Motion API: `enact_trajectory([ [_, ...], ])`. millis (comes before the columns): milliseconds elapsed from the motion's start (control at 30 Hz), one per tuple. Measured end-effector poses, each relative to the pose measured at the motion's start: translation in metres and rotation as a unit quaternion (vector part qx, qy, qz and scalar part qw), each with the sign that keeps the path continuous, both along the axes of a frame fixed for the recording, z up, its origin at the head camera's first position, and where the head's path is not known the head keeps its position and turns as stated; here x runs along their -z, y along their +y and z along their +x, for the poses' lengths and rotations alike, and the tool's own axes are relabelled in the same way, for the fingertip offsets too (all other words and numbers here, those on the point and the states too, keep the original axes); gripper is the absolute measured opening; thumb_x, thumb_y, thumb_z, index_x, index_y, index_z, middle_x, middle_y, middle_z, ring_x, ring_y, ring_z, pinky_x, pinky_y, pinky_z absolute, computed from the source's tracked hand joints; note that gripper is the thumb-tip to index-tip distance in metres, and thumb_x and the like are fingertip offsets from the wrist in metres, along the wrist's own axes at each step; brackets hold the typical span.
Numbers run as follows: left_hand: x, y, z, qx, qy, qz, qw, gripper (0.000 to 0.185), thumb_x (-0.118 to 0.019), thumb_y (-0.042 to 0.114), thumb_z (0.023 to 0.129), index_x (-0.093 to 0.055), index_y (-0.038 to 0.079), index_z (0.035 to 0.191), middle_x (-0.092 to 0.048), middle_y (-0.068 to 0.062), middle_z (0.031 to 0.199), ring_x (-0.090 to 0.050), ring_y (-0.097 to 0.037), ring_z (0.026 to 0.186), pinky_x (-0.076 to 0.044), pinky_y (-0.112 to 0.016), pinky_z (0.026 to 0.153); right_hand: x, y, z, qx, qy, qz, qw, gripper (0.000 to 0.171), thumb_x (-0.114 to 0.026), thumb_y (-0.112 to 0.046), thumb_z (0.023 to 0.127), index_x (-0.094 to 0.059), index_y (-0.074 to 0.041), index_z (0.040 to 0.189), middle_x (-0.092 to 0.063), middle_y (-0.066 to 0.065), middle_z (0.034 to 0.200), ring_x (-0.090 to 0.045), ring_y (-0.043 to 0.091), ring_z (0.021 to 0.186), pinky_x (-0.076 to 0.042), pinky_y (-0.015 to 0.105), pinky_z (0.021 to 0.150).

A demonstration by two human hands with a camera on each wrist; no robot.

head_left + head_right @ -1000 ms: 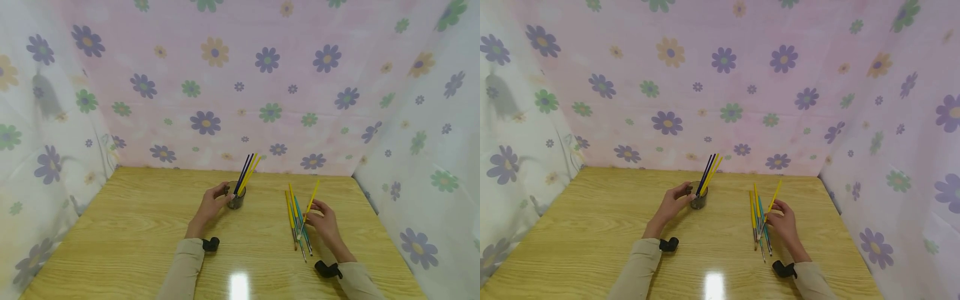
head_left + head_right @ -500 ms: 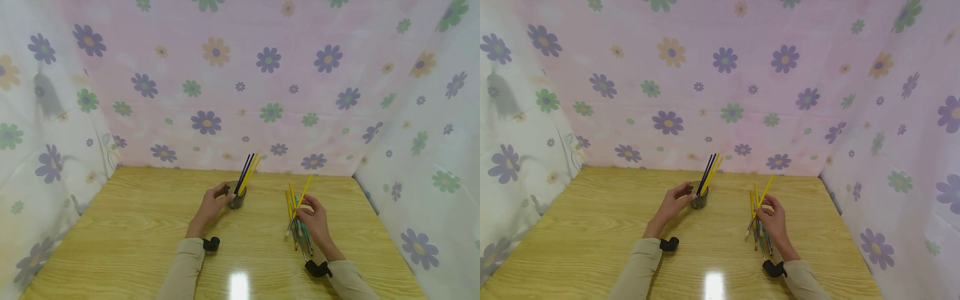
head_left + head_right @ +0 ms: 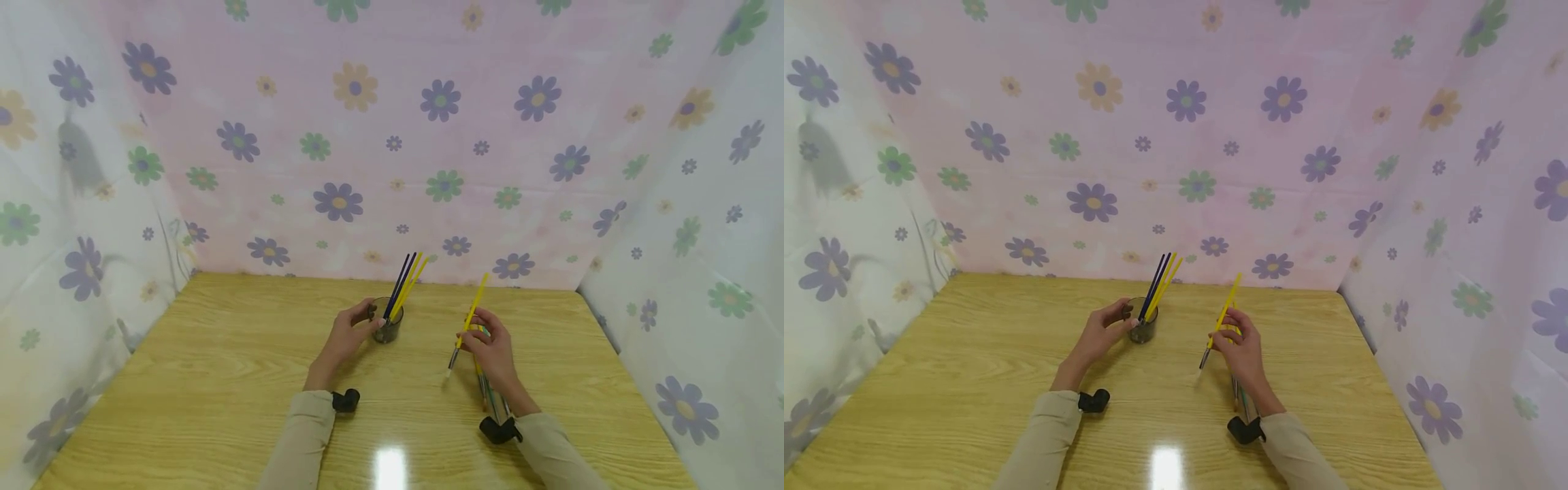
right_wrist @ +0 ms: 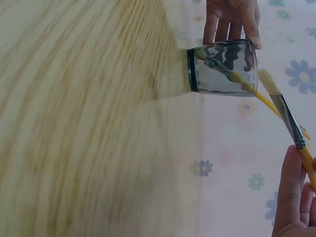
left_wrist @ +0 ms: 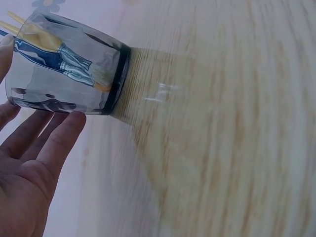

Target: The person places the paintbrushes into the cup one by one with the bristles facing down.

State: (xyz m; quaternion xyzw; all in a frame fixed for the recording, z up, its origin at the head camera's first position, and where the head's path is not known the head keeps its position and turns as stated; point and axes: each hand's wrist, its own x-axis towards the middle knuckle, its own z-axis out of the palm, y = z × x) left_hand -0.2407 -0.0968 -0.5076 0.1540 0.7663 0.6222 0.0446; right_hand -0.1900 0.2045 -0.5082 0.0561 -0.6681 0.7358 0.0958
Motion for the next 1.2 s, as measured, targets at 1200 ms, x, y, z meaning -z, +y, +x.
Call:
enact_trajectory([
  [1200,0.021,0.001,-0.005,-0.024,0.048,-0.002,0.9986,0.063,-0.071,0.023,0.099,-0.045,0.000,0.152,-0.057,-0.027,0.141,-0.053,-0.044,0.133,-0.054,-0.048,0.101,-0.009,-0.082,-0.057,0.041,0.126,-0.117,0.984,0.041,-0.058,0.012,0.097,-0.048,-0.001,0.135,-0.054,0.010,0.114,-0.069,0.022,0.097,-0.062,0.030,0.079],
])
